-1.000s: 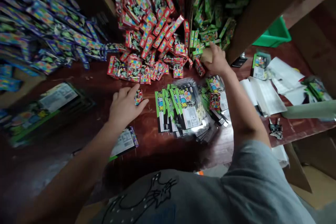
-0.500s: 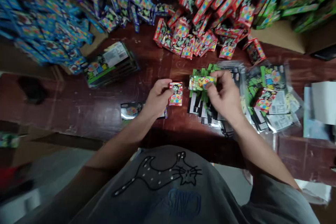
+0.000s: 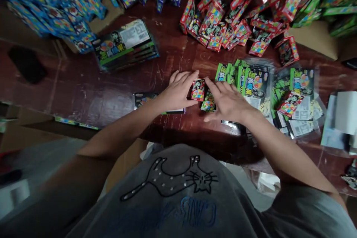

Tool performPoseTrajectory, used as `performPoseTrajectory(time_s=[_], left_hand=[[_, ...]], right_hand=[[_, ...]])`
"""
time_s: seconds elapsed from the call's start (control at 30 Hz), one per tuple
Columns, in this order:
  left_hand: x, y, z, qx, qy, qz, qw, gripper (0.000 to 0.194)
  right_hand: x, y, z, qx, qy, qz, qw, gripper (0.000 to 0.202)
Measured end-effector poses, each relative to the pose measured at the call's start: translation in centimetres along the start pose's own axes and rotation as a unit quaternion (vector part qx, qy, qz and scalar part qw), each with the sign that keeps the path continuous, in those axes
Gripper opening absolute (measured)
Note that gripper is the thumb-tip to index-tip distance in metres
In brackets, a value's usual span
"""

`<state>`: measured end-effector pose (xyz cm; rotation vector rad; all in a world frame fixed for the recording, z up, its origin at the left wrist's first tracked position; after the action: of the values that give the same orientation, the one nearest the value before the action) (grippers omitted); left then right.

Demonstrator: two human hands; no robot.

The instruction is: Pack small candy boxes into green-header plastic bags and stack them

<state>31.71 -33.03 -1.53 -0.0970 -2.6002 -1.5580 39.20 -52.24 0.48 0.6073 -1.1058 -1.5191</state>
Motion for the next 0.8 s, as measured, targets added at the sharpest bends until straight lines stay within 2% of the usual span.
performPoseTrajectory(time_s=[0.1,0.2,0.3,0.5,0.6,0.7,0.8], left_hand=[[0.4,-0.1,-0.4,-0.005,-0.019,-0.002,1.0,0.111],[1.7,-0.2,-0.8,-0.003,-0.038,0.005,0.999,0.112],[2.4,-0.5,-0.6,0.003,-0.027,0.006,1.0,0.114],[2.7,-1.3,0.0,0.042,0.001,-0.007,0.999,0.124],[3.9,-0.5,0.5,0.04,0.003,0.001,0.999,0.133],[6.3,1.3,2.3,0.022,0.009,0.013,1.0,0.144],[8.9,2.6,4.7,-0.012,0.025,0.038,0.999,0.134]], right_hand=[[-1.2,-1.2,-0.2,0.002,-0.025,-0.012,1.0,0.124],[-1.6,-1.9,-0.2,-0.018,0.015,-0.046,0.999,0.115],[-1.9,-2.1,-0.2,-0.049,0.066,-0.056,0.995,0.114],[-2.3,-2.8,1.0,-0.056,0.089,-0.071,0.992,0.108],[-2.3,-3.1,1.4,-0.046,0.066,-0.094,0.992,0.099],[-2.1,-2.9,1.2,-0.044,0.03,-0.141,0.988,0.092],[-2.1,-2.9,1.3,-0.033,-0.006,-0.182,0.983,0.092]])
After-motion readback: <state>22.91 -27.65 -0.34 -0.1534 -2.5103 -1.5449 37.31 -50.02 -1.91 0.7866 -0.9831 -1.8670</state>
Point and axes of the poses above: each hand's wrist, its own x-axis away from the middle knuckle, its own y-axis out of the back of the hand, z = x × y, the point moved 5 cm from there along -x, towards the middle knuckle, and after that the axes turned 10 degrees about y, right-handed, at the moved point
